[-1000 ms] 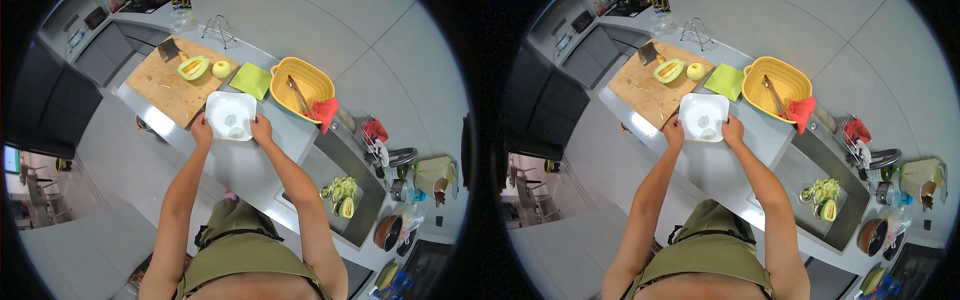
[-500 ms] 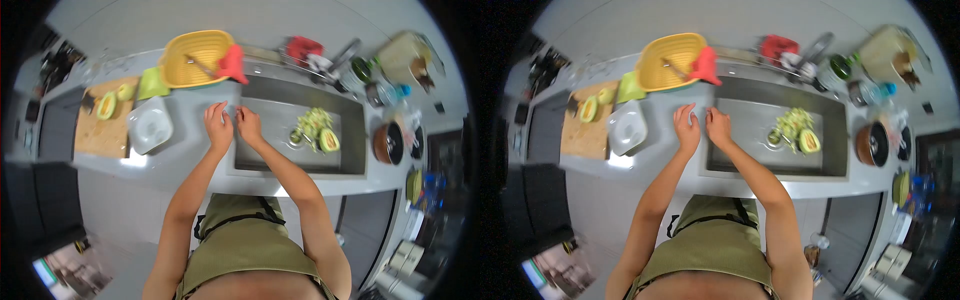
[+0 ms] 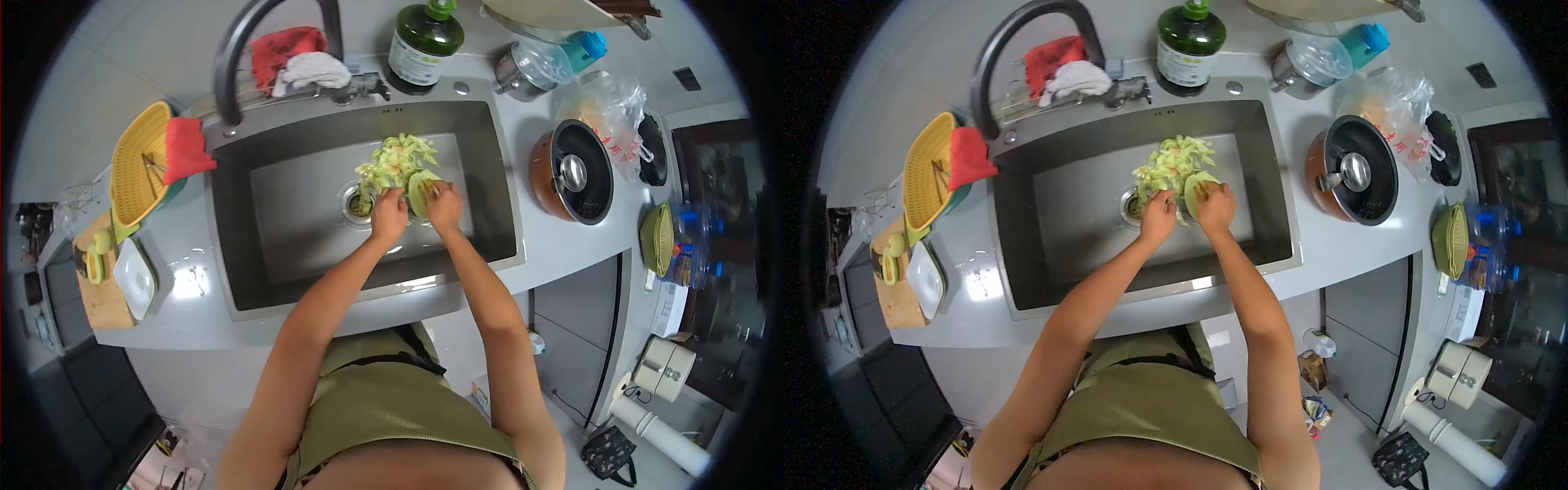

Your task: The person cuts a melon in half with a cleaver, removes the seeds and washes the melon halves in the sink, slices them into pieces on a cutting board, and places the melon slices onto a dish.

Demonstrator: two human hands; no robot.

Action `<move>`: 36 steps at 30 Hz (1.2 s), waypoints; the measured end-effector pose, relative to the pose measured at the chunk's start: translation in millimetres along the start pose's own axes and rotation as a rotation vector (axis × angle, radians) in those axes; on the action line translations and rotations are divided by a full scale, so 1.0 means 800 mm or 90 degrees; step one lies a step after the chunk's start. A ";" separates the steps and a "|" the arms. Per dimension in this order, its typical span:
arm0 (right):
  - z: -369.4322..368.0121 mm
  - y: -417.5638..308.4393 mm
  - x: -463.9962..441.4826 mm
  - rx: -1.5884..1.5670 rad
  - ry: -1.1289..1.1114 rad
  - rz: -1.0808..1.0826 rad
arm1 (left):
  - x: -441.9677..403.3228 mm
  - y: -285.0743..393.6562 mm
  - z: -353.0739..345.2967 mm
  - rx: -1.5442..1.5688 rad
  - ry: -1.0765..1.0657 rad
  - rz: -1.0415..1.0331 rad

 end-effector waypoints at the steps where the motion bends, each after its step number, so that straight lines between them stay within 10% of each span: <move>1: -0.005 0.020 -0.003 0.030 -0.004 -0.001 | 0.003 -0.004 -0.020 -0.013 -0.024 0.044; 7: -0.077 0.126 -0.009 -0.014 -0.205 -0.238 | 0.018 -0.078 -0.117 -0.119 -0.131 0.203; 10: -0.094 0.145 -0.003 -0.230 -0.314 -0.424 | 0.030 -0.081 -0.130 0.219 -0.161 0.529; 13: -0.089 0.137 -0.002 -0.263 -0.309 -0.316 | 0.032 -0.079 -0.124 0.263 -0.266 0.629; 20: -0.026 -0.032 -0.002 -0.523 -0.473 -0.437 | 0.001 -0.027 0.012 0.833 -0.162 0.597; 24: -0.012 -0.121 0.002 -0.452 -0.432 -0.101 | -0.018 -0.027 0.102 0.888 -0.106 0.516; 28: 0.035 -0.212 0.003 -0.322 -0.102 0.411 | -0.015 -0.039 0.159 0.842 -0.053 0.476; 36: 0.011 -0.308 0.049 -0.342 -0.164 0.553 | -0.001 -0.054 0.212 0.849 0.002 0.492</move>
Point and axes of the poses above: each hand's wrist, its own x-axis away from the middle knuckle, its own z-axis out of the back of the hand, y = z × x, the point moved 3 cm from there along -x, towards the middle knuckle, and after that the axes turned 13 degrees about y, right-handed, at the moved point
